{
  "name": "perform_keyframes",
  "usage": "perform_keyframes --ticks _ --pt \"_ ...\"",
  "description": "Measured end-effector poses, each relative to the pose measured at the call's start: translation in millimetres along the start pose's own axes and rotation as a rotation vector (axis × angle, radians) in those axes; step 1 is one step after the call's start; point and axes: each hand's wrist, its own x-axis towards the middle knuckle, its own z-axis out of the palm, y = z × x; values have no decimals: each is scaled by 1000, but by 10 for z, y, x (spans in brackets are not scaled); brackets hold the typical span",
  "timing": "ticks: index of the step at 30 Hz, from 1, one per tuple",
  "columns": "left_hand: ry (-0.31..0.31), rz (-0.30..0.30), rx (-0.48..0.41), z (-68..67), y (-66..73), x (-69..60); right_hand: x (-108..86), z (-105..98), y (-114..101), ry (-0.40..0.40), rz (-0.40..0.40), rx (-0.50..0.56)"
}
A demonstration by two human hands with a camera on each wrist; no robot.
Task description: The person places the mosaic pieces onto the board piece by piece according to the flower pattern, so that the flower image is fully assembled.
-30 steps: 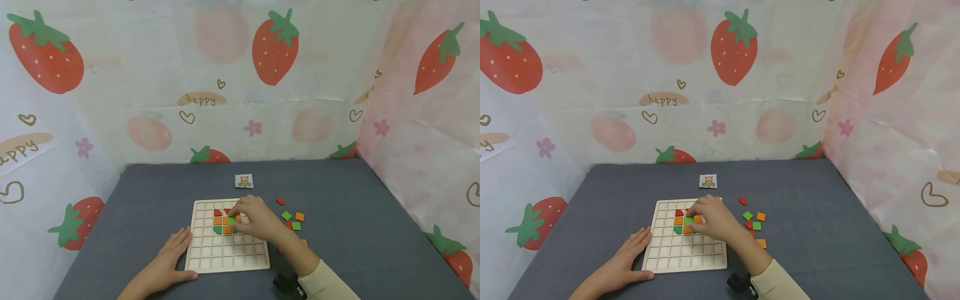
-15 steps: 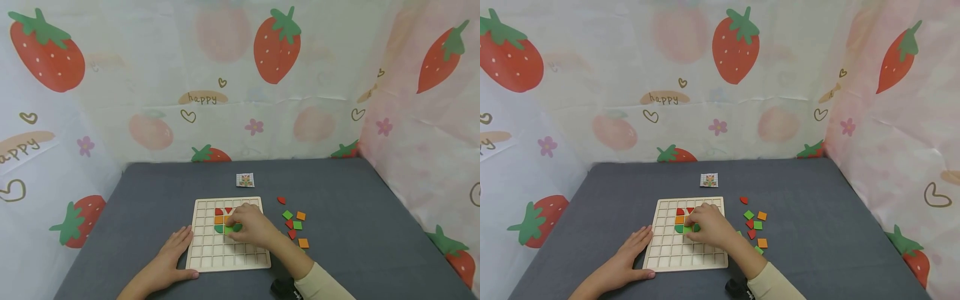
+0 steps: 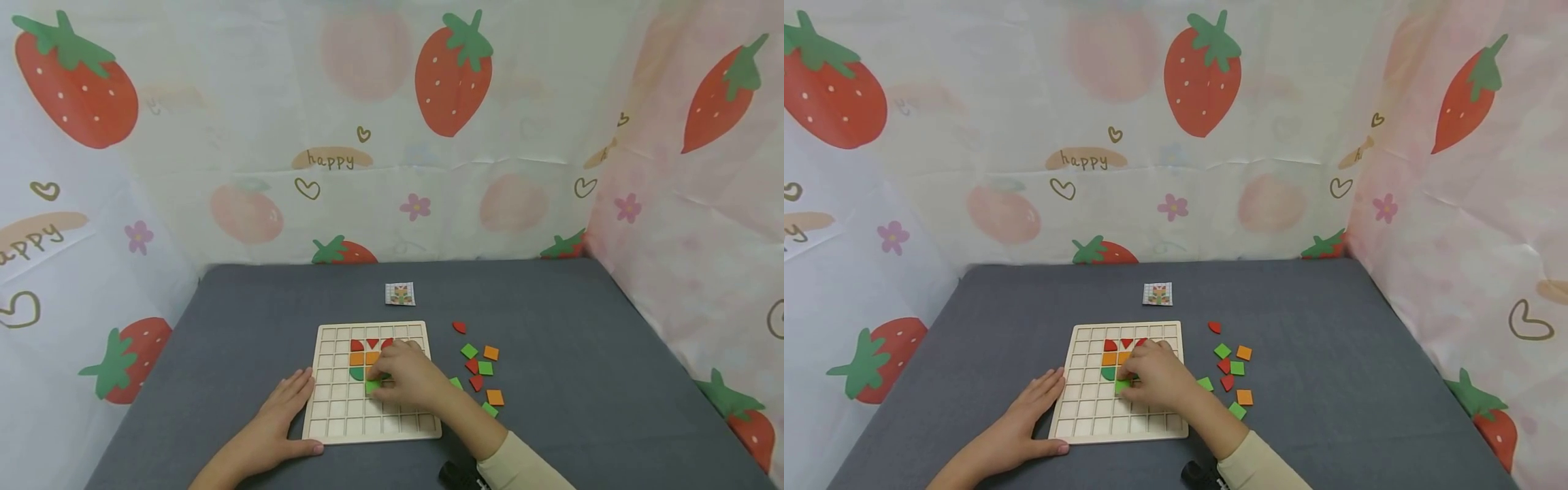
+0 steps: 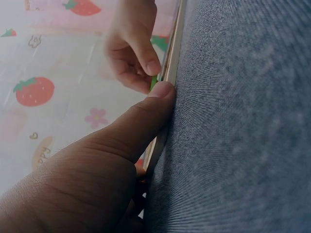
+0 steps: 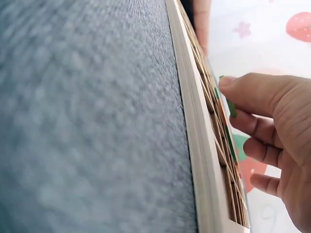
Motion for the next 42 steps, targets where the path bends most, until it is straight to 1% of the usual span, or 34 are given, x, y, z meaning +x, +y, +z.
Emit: perform_keyframes --ticks 4,12,19,23,31,38,42 --pt "0 3 -12 -1 9 -2 -3 20 2 0 7 -11" --pt "14 28 5 -12 32 -2 -5 23 -22 -8 25 -51" --pt "5 2 2 -21 36 10 -6 19 -18 12 3 -78" --pt "14 21 6 -30 50 8 -3 7 -24 14 -6 -87" --pt "8 22 22 -28 42 9 0 -8 -43 -7 5 -103" --pt "2 13 -2 -17 24 7 -8 -16 -54 -5 -9 -111" --pt "-12 -5 -16 -10 13 5 -11 -58 -39 7 -27 -108"
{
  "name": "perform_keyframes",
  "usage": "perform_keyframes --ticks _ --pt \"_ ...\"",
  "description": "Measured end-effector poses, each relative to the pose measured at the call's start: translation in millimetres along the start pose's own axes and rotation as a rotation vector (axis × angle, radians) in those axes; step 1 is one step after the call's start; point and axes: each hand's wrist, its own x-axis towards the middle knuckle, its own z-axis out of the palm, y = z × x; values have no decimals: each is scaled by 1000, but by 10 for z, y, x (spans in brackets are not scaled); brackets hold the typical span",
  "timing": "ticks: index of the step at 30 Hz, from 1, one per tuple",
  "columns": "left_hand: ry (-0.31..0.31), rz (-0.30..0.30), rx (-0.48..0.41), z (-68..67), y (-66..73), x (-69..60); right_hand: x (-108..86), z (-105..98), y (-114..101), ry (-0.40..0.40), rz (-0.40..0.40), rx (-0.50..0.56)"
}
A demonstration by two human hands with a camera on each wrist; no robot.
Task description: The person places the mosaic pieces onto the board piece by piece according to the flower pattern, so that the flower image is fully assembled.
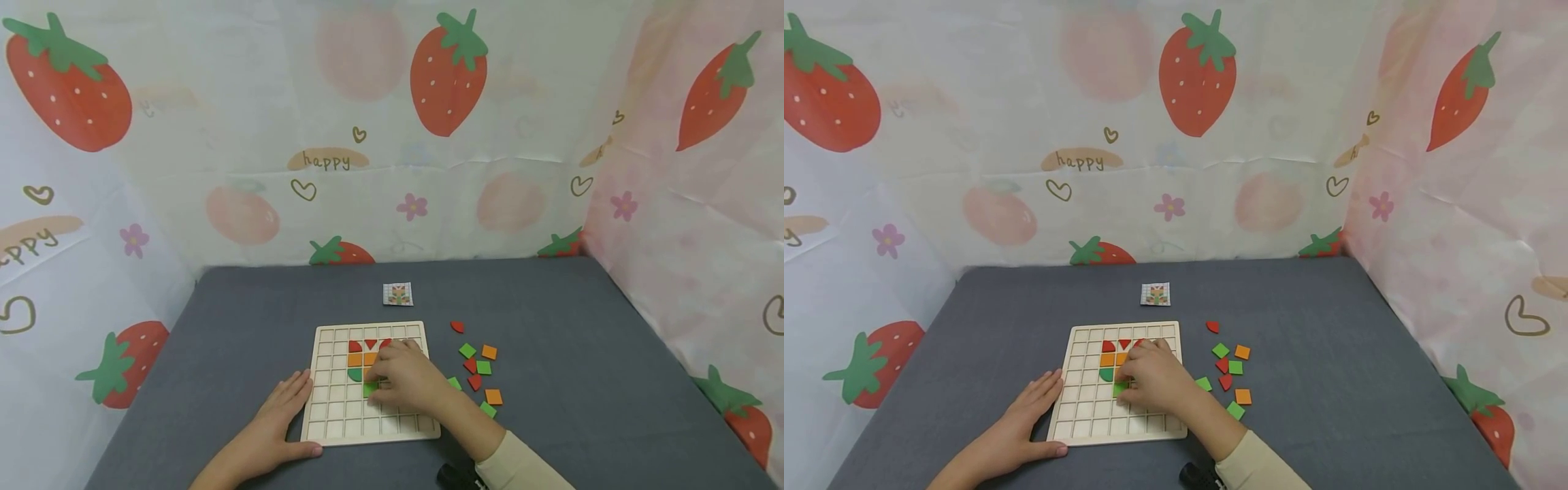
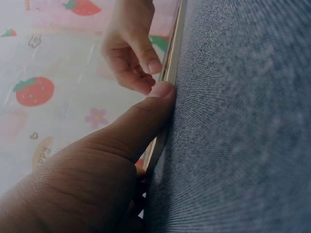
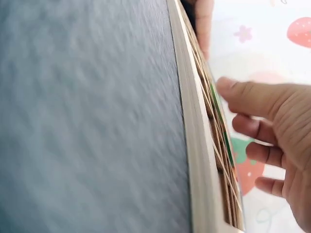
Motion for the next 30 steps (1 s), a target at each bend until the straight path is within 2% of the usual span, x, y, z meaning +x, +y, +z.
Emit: perform_keyframes --ticks 6,14,18,30 --pt "-19 -12 6 3 -5 -5 -19 -129 82 40 14 16" --pt "-22 -12 1 0 0 -3 -81 -372 276 117 23 100" --pt "-32 -15 6 11 -5 5 -148 -519 390 145 29 92" --pt "-1 4 -3 6 15 -7 -377 -912 865 189 145 63"
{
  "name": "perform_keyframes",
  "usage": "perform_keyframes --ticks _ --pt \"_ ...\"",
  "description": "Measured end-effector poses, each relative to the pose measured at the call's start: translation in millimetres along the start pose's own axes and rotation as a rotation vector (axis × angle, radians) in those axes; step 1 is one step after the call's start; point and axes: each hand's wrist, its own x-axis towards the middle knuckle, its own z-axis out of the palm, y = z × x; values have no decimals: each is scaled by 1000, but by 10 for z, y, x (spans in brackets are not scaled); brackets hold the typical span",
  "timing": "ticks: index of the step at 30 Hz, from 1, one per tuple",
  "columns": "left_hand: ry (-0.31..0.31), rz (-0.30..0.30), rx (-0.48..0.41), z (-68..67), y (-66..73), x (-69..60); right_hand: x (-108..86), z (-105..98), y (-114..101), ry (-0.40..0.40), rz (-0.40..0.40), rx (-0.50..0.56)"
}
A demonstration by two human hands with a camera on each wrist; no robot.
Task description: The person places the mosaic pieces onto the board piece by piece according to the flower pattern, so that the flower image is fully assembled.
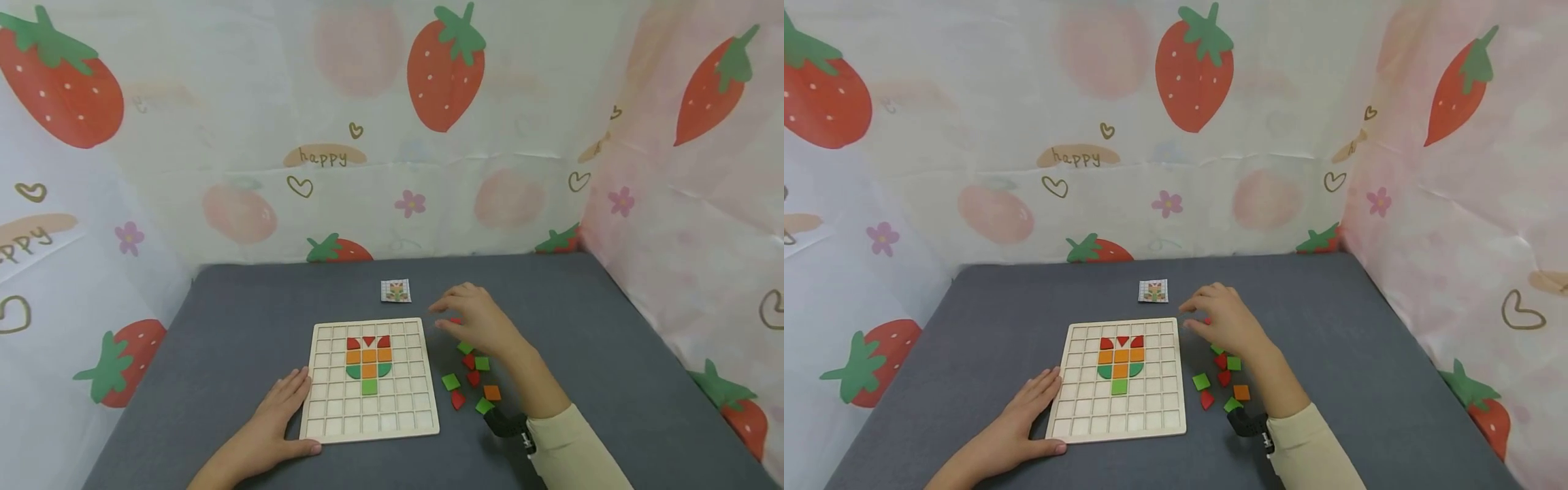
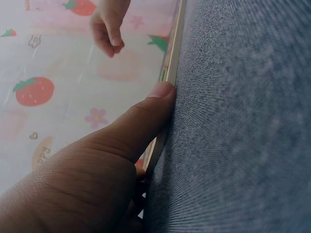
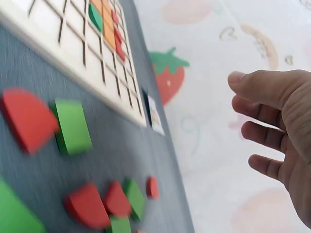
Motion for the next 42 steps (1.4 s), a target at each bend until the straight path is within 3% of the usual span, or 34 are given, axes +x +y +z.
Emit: perform_keyframes --ticks 7,17,28,42 --pt "0 -2 5 -20 -5 -7 -121 -129 263 -36 12 -12" --pt "-14 -13 -25 -32 25 -11 -520 -93 535 -129 3 -17" --pt "-2 -5 12 -5 -7 -3 -815 41 686 -140 14 14" --pt "-8 -8 9 -14 -3 -7 -930 109 758 -76 42 25"
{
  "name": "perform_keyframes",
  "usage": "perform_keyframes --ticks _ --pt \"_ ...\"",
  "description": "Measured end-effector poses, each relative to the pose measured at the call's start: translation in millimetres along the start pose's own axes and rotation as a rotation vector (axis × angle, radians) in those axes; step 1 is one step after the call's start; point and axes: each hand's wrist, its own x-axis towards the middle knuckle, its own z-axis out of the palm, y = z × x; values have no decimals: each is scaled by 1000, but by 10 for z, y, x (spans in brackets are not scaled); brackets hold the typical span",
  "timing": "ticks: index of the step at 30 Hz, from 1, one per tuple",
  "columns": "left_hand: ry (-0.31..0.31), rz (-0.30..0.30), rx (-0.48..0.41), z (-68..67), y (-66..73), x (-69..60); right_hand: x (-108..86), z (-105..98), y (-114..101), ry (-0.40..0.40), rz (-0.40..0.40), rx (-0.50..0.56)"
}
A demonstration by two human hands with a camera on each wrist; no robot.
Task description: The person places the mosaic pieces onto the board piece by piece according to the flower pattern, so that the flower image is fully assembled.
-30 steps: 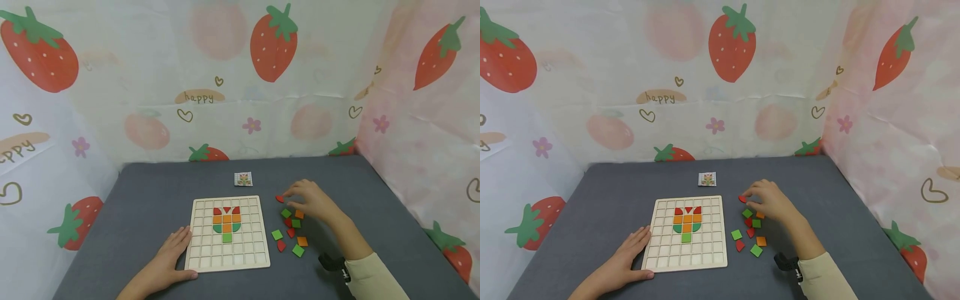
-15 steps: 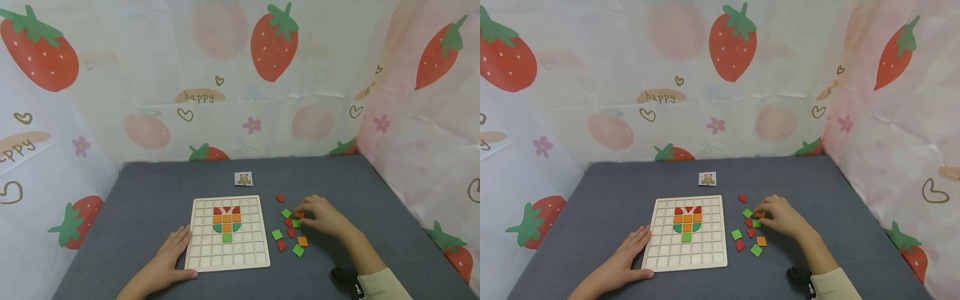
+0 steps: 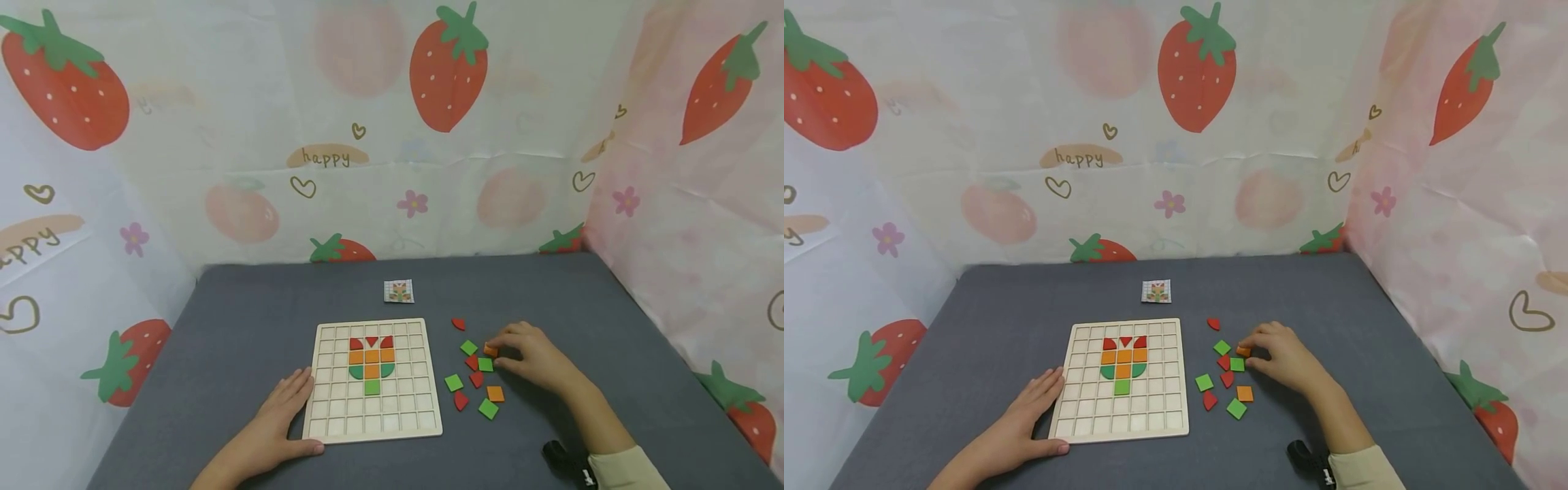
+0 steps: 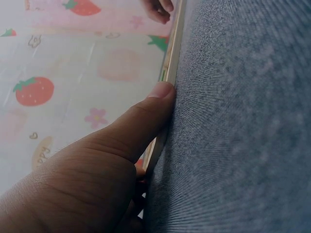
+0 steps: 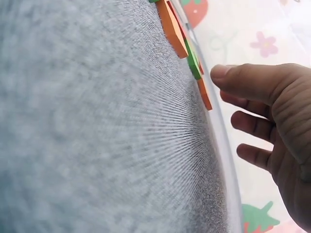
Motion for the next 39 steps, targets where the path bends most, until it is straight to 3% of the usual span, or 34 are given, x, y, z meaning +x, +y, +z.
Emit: perform_keyframes --ticks 9,17,39 --pt "11 -5 18 21 7 4 -9 26 -83 -81 -18 62" --pt "29 8 24 15 16 -5 31 69 -249 -140 -6 47" --pt "28 14 20 23 -13 3 21 138 -414 -133 24 -59"
